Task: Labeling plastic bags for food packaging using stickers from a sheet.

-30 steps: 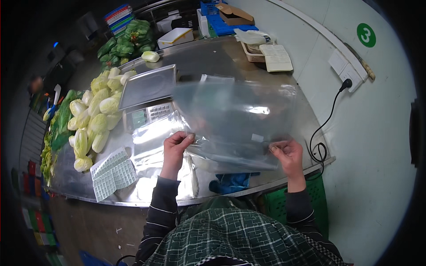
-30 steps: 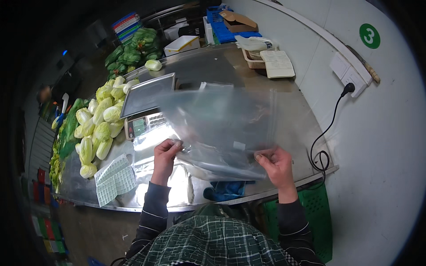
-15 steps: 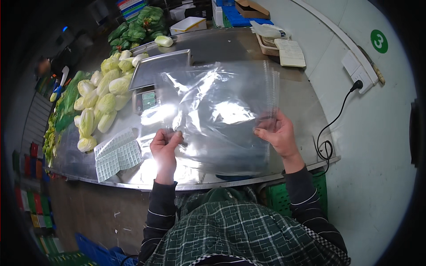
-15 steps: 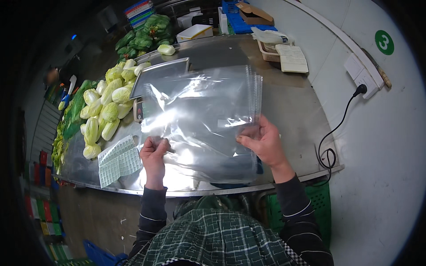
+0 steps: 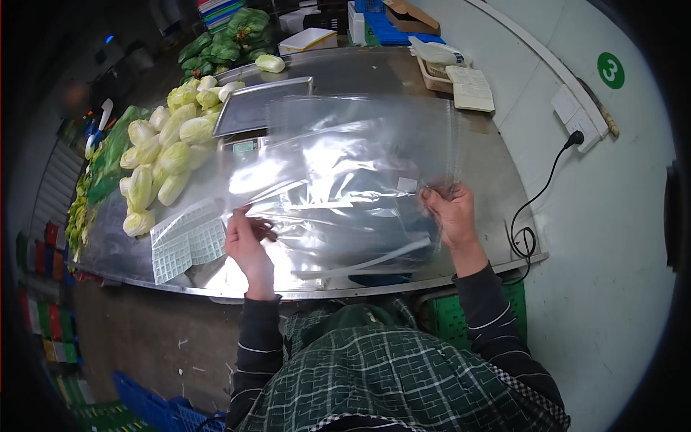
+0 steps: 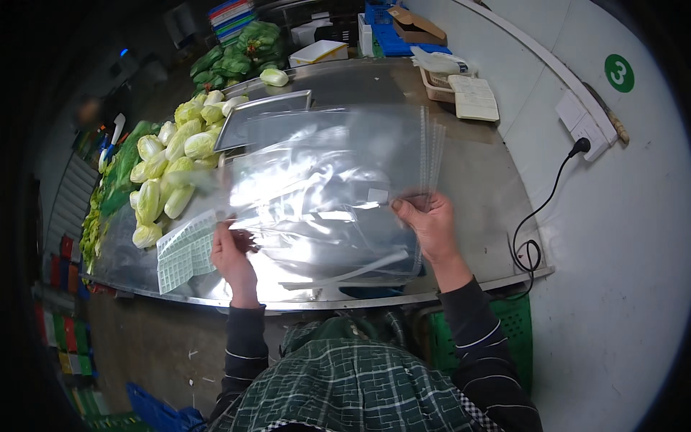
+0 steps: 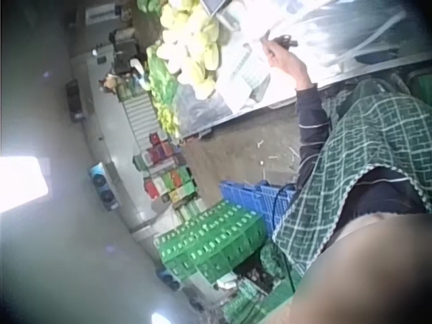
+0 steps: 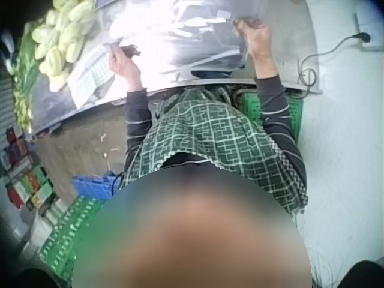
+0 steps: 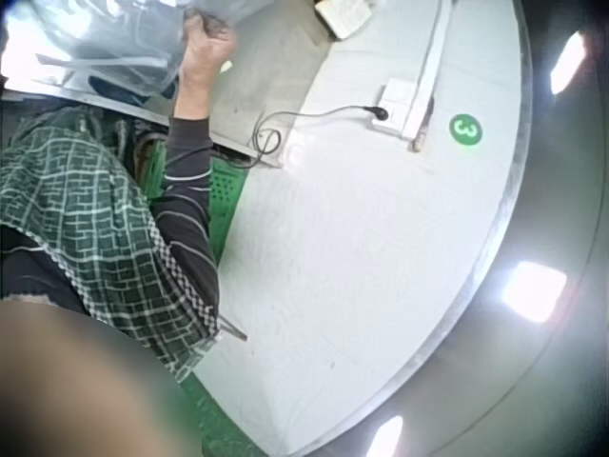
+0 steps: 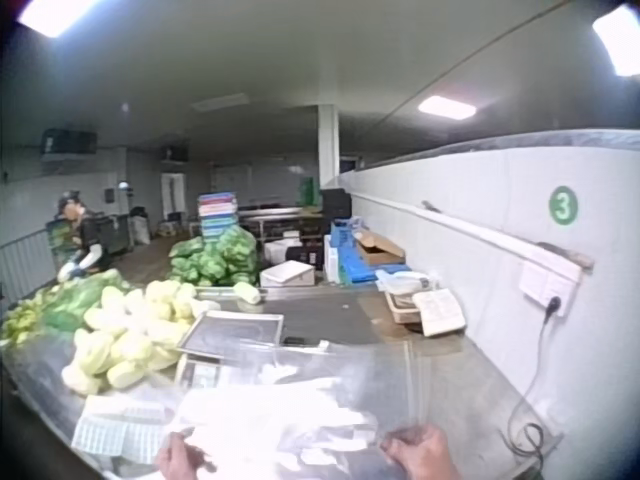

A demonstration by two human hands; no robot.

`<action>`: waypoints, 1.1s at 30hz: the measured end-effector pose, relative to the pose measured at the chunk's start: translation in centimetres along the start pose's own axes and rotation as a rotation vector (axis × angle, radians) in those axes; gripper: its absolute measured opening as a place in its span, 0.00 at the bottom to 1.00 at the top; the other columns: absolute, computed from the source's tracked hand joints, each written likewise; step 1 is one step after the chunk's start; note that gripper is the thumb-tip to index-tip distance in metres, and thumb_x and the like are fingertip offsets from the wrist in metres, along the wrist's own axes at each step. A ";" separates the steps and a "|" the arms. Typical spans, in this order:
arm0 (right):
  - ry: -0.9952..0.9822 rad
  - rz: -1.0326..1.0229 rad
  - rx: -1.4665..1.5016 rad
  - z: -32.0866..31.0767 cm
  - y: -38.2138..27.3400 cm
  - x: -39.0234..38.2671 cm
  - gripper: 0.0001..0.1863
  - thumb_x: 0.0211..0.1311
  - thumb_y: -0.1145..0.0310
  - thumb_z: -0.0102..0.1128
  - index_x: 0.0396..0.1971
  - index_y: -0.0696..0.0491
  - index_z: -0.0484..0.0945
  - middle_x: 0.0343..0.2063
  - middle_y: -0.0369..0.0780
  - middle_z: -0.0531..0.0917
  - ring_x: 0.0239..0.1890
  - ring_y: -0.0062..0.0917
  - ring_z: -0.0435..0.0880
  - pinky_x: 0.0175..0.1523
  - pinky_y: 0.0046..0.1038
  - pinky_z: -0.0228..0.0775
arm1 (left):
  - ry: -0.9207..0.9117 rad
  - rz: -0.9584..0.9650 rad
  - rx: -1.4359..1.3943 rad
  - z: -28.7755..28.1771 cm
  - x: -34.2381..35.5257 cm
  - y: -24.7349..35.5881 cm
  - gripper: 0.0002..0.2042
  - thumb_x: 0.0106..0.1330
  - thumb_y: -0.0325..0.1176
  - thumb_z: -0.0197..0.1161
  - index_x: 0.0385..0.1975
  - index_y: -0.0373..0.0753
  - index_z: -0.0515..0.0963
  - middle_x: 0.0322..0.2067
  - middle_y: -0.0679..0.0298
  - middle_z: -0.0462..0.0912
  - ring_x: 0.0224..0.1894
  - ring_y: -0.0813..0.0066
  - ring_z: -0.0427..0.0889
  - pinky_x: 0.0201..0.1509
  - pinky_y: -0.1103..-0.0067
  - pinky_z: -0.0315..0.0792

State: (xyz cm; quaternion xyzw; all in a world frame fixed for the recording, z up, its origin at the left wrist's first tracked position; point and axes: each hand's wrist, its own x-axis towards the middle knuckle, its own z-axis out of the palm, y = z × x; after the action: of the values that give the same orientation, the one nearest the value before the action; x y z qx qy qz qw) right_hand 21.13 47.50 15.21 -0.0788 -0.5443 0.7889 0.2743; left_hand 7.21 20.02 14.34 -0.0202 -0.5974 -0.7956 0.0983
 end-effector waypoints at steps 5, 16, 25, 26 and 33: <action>0.056 0.021 -0.105 -0.5 -0.6 0.3 0.08 0.54 0.79 0.63 0.35 0.60 0.79 0.29 0.39 0.84 0.30 0.16 0.80 0.36 0.17 0.71 | 0.074 -0.047 -0.030 -4.0 2.1 0.4 0.11 0.69 0.34 0.51 0.36 0.34 0.78 0.12 0.74 0.61 0.12 0.89 0.59 0.13 0.88 0.53; 0.151 0.107 -0.655 -6.2 0.7 0.4 0.15 0.46 0.72 0.70 0.32 0.64 0.78 0.26 0.43 0.84 0.27 0.19 0.80 0.35 0.20 0.71 | 0.111 -0.181 0.159 -7.6 3.5 -2.3 0.11 0.67 0.38 0.57 0.30 0.36 0.78 0.13 0.74 0.62 0.12 0.89 0.59 0.12 0.87 0.52; 0.118 0.117 -0.484 -7.0 -0.5 -0.8 0.12 0.46 0.75 0.71 0.31 0.62 0.80 0.25 0.39 0.83 0.27 0.18 0.79 0.34 0.20 0.71 | 0.045 -0.291 0.213 -4.7 4.1 -4.4 0.11 0.65 0.38 0.58 0.27 0.36 0.77 0.13 0.73 0.61 0.11 0.87 0.58 0.13 0.85 0.54; 0.068 0.103 -0.315 -7.2 -0.6 -1.1 0.11 0.47 0.76 0.70 0.31 0.62 0.80 0.25 0.38 0.83 0.28 0.17 0.79 0.34 0.20 0.71 | 0.036 -0.323 0.085 -3.0 3.2 -3.6 0.11 0.65 0.39 0.58 0.28 0.36 0.77 0.13 0.74 0.61 0.11 0.87 0.57 0.13 0.85 0.54; 0.079 0.133 -0.303 -8.1 -0.4 -0.9 0.09 0.49 0.71 0.71 0.26 0.60 0.81 0.23 0.33 0.81 0.25 0.14 0.75 0.30 0.17 0.65 | -0.653 -0.430 -0.905 0.0 2.7 0.9 0.15 0.71 0.46 0.46 0.31 0.42 0.71 0.11 0.77 0.60 0.09 0.88 0.55 0.12 0.87 0.52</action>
State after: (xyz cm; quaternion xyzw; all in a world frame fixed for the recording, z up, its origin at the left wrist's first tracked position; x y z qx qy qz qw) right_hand 25.48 53.72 12.23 -0.1861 -0.6393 0.7106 0.2274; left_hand 4.74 19.40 15.56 -0.1822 -0.1891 -0.9257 -0.2722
